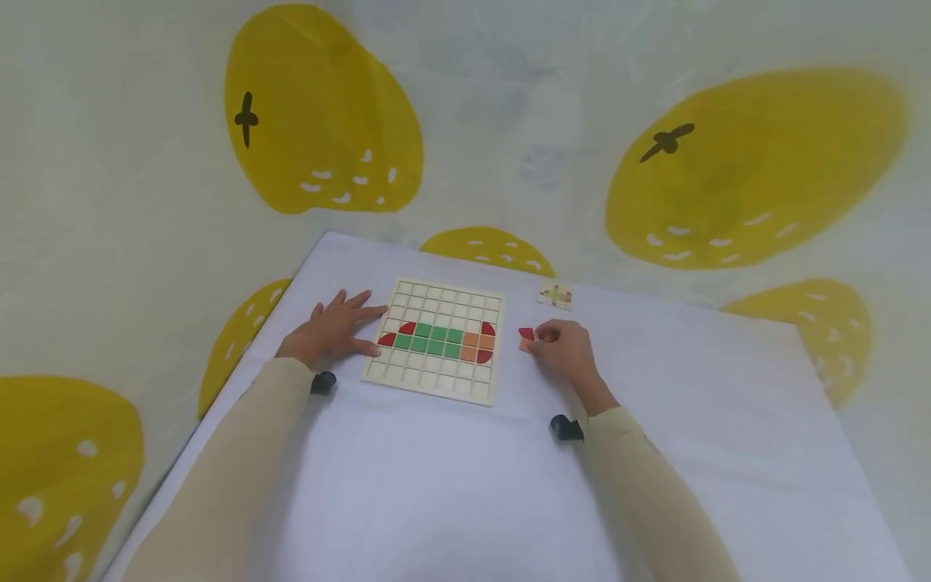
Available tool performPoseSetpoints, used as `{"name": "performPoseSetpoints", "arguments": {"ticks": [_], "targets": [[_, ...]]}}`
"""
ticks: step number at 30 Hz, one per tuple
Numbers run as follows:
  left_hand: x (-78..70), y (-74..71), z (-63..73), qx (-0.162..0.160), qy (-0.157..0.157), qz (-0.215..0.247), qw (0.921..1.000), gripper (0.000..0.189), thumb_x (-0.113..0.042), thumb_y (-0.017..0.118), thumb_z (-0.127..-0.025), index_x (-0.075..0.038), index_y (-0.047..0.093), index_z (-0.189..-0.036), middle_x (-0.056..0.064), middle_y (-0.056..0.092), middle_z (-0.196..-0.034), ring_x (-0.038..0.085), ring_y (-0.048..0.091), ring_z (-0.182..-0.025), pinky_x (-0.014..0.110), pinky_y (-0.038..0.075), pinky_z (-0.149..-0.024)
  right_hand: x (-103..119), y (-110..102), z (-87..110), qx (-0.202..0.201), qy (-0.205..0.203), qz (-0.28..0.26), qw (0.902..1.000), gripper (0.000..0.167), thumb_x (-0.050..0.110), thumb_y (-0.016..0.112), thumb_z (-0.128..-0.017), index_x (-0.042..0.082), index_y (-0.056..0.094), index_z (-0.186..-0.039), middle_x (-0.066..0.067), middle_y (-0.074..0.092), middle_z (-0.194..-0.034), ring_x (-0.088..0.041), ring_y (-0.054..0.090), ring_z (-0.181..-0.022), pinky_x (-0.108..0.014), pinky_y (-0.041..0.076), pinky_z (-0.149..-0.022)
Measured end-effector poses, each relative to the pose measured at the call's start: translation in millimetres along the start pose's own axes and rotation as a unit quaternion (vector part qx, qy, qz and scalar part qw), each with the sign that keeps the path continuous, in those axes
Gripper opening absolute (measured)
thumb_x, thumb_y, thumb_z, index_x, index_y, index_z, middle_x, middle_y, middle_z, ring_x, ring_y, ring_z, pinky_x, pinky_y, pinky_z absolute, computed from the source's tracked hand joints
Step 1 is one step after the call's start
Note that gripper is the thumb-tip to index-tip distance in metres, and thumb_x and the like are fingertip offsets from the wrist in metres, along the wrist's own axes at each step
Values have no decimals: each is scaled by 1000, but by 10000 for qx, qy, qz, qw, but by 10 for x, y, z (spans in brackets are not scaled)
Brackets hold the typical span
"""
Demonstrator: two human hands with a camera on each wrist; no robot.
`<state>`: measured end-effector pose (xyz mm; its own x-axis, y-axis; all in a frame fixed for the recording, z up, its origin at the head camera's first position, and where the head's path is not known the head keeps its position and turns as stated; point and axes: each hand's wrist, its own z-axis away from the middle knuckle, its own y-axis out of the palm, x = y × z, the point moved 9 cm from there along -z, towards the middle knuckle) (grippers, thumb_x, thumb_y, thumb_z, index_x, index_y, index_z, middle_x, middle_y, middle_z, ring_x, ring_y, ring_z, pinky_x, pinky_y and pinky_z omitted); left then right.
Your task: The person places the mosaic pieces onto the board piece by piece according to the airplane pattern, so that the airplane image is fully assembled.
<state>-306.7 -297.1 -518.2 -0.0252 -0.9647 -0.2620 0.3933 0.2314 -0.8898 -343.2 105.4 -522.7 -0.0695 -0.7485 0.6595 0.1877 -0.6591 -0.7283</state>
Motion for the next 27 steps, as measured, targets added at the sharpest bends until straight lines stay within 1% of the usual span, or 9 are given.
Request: {"name": "performPoseSetpoints", "arguments": {"ticks": [3, 6, 9, 13, 16, 21, 24, 27], "targets": [[5, -12, 10, -15, 44, 5, 10000, 91, -60, 77, -85, -44, 32, -162, 3, 9, -179, 46, -4, -163, 78, 4, -124, -77, 25, 17, 211, 343, -97, 9991, 35, 29, 77, -94, 10, 73, -124, -12, 68, -111, -29, 57, -106, -37, 54, -89], [6, -20, 11, -8, 67, 38, 10000, 91, -60, 77, -86, -43, 31, -163, 4, 9, -179, 46, -5, -163, 78, 3, -124, -102, 44, 29, 294, 468, -133, 9984, 36, 30, 79, -92, 11, 74, -122, -13, 68, -112, -30, 57, -106, -38, 55, -89], [3, -21, 18, -19, 81, 61, 9999, 91, -60, 77, -86, -42, 31, -163, 4, 9, -178, 47, -5, -163, 78, 2, -124, -122, 65, 30, 290, 534, -156, 9980, 32, 28, 81, -91, 11, 74, -118, -13, 66, -109, -29, 57, -104, -36, 53, -87], [15, -3, 44, -12, 58, 34, 10000, 90, -60, 76, -86, -42, 32, -163, 5, 10, -178, 47, -5, -163, 78, 2, -124, -143, 118, 32, 339, 623, -169, 9973, 29, 26, 82, -91, 12, 74, -115, -12, 65, -110, -28, 55, -105, -34, 52, -86], [41, 7, 69, -21, 44, -5, 10000, 90, -61, 76, -86, -42, 32, -163, 5, 11, -178, 48, -4, -163, 78, 2, -124, -108, 140, 37, 316, 506, -132, 9981, 27, 25, 82, -90, 12, 76, -112, -11, 65, -109, -28, 55, -103, -34, 51, -84], [59, 28, 73, -11, 100, 28, 9999, 91, -62, 76, -86, -41, 32, -163, 6, 11, -178, 49, -4, -162, 79, 3, -123, -20, 123, 66, 226, 41, 145, 9996, 23, 23, 83, -89, 10, 79, -108, -10, 67, -96, -26, 57, -94, -32, 49, -79], [43, 31, 51, -20, 141, 39, 9999, 92, -62, 76, -85, -40, 33, -163, 7, 11, -178, 50, -3, -162, 79, 3, -123, -6, 115, 71, 242, -164, 328, 9990, 23, 24, 82, -90, 9, 79, -108, -9, 67, -93, -25, 57, -91, -31, 50, -76], [-3, 27, 25, -53, 201, 63, 9998, 91, -61, 77, -85, -40, 34, -163, 7, 12, -178, 50, -2, -162, 80, 3, -123, -28, 96, 73, 242, -214, 403, 9987, 23, 25, 82, -90, 9, 79, -107, -8, 67, -93, -25, 58, -90, -31, 50, -75]]}}
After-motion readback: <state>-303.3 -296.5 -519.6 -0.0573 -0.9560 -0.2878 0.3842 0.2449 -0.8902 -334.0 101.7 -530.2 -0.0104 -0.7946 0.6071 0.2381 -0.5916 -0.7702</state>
